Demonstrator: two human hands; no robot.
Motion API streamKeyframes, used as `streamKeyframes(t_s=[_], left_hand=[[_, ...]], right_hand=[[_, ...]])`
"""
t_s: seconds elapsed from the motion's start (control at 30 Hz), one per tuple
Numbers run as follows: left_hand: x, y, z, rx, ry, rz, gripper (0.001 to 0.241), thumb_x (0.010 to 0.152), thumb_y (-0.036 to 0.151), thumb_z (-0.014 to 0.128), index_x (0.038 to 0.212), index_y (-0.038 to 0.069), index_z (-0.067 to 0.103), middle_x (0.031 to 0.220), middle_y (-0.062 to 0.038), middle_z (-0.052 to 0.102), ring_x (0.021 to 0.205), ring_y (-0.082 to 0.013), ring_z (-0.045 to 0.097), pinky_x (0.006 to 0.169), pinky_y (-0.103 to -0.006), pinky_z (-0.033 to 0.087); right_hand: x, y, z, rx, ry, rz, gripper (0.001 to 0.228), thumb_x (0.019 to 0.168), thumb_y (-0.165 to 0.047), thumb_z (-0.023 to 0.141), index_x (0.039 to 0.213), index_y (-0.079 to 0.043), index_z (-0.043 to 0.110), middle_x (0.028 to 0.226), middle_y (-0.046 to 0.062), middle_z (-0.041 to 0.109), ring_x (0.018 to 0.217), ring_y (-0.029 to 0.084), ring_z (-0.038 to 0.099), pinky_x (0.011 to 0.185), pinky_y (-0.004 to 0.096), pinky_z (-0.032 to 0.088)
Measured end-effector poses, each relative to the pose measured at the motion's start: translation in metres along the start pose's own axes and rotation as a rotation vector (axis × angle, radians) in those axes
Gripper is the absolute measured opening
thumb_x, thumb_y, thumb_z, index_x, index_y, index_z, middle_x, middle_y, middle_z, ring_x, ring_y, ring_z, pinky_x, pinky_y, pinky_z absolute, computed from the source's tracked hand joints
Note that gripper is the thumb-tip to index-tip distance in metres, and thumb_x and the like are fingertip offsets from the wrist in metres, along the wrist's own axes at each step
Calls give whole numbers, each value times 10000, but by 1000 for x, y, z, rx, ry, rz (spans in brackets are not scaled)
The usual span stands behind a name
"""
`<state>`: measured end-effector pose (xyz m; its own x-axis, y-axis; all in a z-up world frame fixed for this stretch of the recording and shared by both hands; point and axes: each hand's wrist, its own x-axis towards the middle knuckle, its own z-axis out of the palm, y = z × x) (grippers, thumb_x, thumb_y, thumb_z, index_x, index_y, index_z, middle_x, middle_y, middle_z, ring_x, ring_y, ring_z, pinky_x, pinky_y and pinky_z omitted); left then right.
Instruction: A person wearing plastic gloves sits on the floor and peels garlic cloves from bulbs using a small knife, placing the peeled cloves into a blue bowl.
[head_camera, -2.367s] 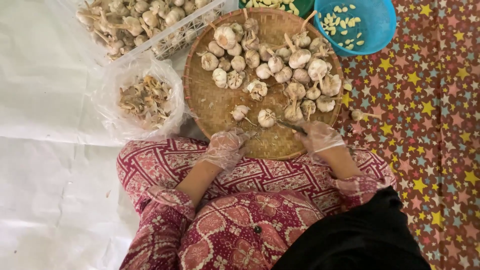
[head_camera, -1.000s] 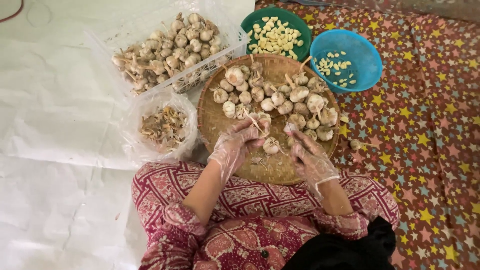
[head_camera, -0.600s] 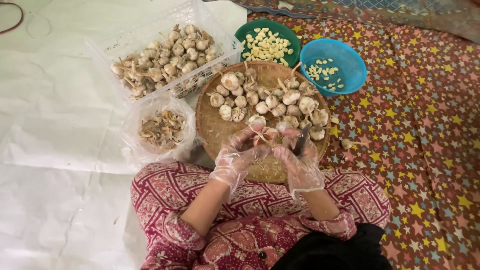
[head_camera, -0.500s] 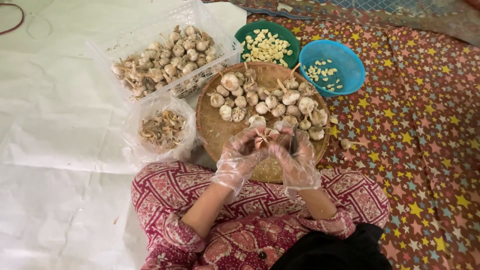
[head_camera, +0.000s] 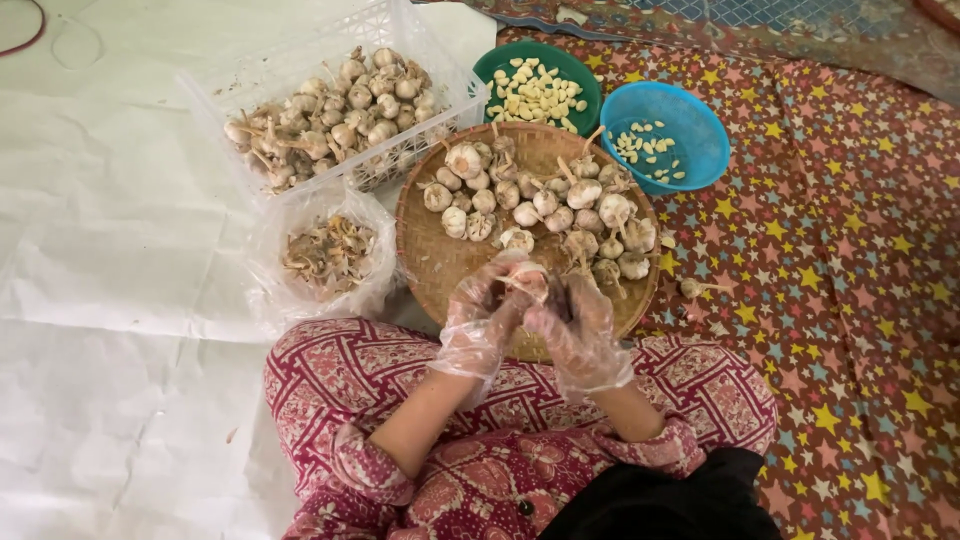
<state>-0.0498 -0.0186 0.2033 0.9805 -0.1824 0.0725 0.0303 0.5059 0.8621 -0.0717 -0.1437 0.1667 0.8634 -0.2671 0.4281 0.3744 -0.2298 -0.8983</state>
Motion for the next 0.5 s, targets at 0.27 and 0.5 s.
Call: streamKeyframes(t_s=[0.27, 0.5], left_hand=[[-10, -11, 1, 147, -14, 84, 245, 927, 68, 704, 1148, -37, 714, 1008, -242, 746, 878, -260, 744, 742, -404, 660], [-13, -4, 1, 330, -134, 228, 321, 985, 202, 666, 1238, 8, 705, 1192, -245, 717, 1180, -351, 669, 993, -492, 554]], right_hand=[[4, -11, -12, -316, -164, -110, 337, 988, -297, 628, 727, -91, 572, 532, 71, 569, 437, 221, 526, 438, 299, 435], [5, -25, -6, -361, -187, -245, 373, 961, -254, 701, 681, -86, 520, 517, 84, 472, 426, 266, 535, 402, 304, 411]])
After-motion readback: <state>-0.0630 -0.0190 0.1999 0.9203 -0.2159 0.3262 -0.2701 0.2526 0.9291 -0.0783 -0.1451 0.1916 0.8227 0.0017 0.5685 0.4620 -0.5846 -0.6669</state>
